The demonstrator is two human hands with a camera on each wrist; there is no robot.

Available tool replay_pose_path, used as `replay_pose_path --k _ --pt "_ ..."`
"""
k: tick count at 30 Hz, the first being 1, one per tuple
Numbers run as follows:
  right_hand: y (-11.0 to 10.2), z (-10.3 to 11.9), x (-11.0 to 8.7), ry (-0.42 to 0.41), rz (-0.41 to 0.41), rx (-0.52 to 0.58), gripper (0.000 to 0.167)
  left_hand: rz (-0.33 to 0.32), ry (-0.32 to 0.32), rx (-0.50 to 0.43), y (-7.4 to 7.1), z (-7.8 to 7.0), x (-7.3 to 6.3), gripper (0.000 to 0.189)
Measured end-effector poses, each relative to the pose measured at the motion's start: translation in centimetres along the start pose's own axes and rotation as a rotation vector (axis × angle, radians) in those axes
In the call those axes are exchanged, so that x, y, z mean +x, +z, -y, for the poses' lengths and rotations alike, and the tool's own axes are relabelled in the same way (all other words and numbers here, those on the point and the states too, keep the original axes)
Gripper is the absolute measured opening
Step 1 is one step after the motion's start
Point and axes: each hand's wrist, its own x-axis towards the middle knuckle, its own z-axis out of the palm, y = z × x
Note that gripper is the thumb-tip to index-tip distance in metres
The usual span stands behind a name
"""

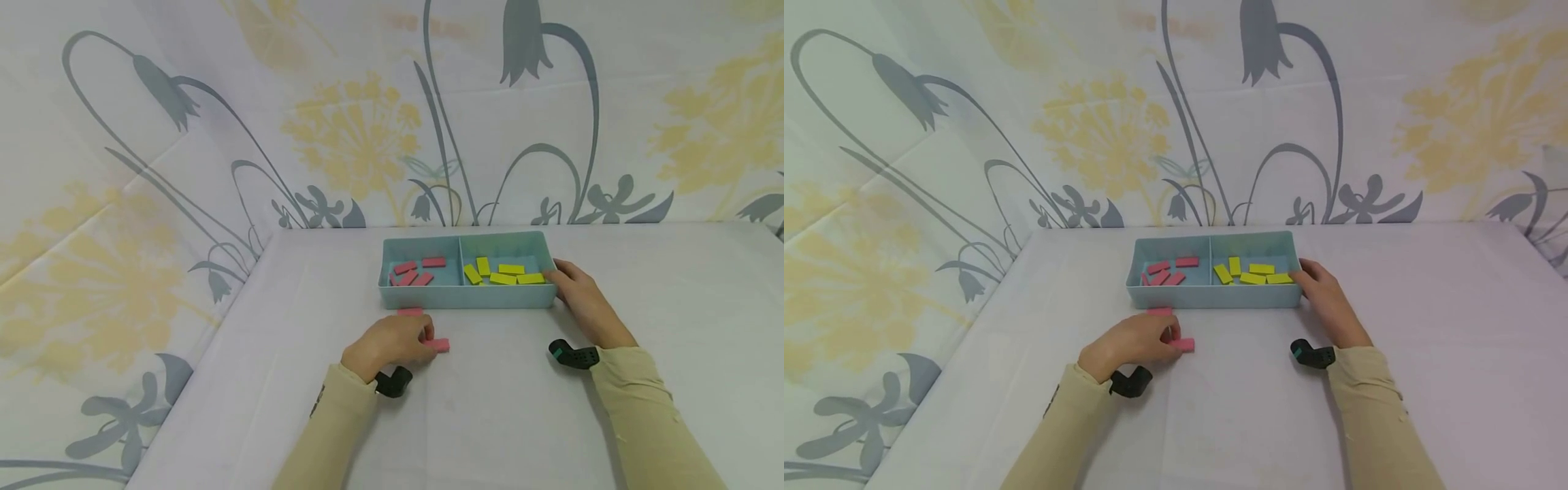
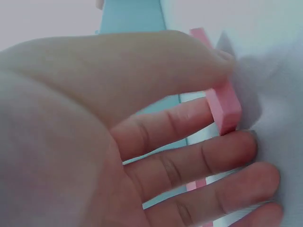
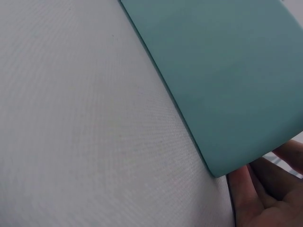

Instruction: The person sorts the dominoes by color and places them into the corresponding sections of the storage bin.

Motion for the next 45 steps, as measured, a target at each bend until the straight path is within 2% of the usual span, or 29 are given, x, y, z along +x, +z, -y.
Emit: replay_pose_path --k 7,15,24,30,34,38,45 --pt "0.1 0.1 0.0 -0.007 0.0 -0.002 0.071 -0.056 0.044 -0.074 -0.5 0.6 0.2 0.019" --pt "0.0 0.1 -0.1 -0.009 -0.005 -0.002 0.07 -0.096 0.1 -0.064 -1.0 0.5 0.0 0.019" --pt "0.0 0.1 -0.2 0.007 -0.001 -0.007 0.071 -0.196 0.173 -0.026 -1.3 1.0 -0.1 0.019" --pt "0.1 0.1 0.0 -0.002 -0.007 -0.006 0.071 -0.236 0.176 -0.04 -1.8 1.4 -0.2 0.024" --pt "0.0 0.0 0.1 -0.007 -0.008 -0.013 0.072 -0.265 0.156 -0.073 -2.1 1.7 -0.3 0.026" --pt "0.1 0.1 0.1 -0.007 -0.008 -0.013 0.072 -0.284 0.161 -0.132 -2.5 2.1 -0.4 0.027" --pt "0.1 0.1 0.0 -0.005 -0.002 -0.017 0.071 -0.223 0.15 -0.34 -3.7 3.6 -1.4 0.027"
